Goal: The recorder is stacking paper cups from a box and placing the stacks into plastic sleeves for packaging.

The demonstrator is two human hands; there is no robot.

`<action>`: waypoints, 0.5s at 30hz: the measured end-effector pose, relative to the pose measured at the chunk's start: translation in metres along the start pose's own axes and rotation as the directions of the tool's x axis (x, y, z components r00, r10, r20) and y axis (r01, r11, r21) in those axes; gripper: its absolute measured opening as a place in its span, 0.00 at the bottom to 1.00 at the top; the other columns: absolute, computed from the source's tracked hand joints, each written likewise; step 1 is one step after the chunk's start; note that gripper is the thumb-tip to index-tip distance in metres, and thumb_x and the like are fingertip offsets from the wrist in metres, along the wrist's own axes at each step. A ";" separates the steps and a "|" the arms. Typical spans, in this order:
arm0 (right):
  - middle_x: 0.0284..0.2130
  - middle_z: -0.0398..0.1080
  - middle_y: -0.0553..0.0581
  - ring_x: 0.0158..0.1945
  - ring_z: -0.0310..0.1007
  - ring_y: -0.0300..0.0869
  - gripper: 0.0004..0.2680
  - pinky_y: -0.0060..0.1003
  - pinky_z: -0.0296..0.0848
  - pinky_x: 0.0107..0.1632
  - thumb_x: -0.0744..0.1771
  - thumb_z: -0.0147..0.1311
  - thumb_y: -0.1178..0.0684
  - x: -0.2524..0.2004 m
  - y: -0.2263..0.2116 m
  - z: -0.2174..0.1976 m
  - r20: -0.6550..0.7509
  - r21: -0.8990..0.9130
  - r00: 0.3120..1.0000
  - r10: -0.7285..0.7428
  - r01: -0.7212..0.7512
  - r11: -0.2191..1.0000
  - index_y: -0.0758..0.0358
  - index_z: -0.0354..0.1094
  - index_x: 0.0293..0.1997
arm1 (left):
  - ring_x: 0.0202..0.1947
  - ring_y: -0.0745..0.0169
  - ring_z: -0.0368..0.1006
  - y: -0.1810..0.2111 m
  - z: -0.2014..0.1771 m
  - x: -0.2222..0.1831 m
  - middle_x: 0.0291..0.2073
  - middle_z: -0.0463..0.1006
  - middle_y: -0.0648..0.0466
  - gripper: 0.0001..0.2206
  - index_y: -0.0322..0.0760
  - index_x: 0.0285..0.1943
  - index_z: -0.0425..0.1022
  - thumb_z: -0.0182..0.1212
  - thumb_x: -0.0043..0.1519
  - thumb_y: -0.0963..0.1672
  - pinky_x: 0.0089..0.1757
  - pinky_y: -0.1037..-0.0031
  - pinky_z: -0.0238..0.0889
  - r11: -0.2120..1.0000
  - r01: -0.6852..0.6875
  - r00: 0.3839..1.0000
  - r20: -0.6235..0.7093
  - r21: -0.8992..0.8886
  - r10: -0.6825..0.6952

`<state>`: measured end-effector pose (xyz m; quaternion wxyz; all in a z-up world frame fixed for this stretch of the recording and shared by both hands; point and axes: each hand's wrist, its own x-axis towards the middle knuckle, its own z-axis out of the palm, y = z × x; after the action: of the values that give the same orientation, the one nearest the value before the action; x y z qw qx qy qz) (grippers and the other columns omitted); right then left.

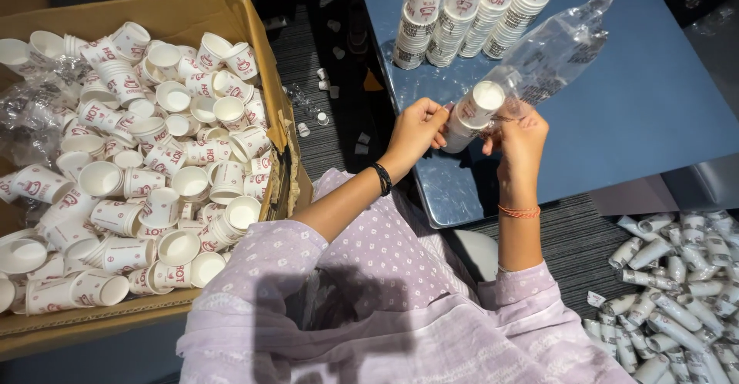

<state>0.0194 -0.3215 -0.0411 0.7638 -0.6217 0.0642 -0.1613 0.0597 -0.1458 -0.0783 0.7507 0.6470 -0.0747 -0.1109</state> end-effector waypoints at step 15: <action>0.54 0.71 0.62 0.54 0.74 0.47 0.15 0.41 0.75 0.55 0.69 0.60 0.62 -0.035 0.010 -0.009 0.195 -0.601 0.885 -0.422 0.448 0.662 0.70 0.64 0.63 | 0.58 0.42 0.73 0.053 -0.012 -0.022 0.56 0.74 0.39 0.20 0.30 0.63 0.65 0.55 0.60 0.39 0.54 0.60 0.70 0.558 -0.477 0.837 0.157 0.679 0.525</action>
<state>-0.0141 -0.3167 -0.0559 0.4506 -0.8407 -0.0508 -0.2959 0.0448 -0.1215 -0.0269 0.4535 0.8343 -0.2673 0.1638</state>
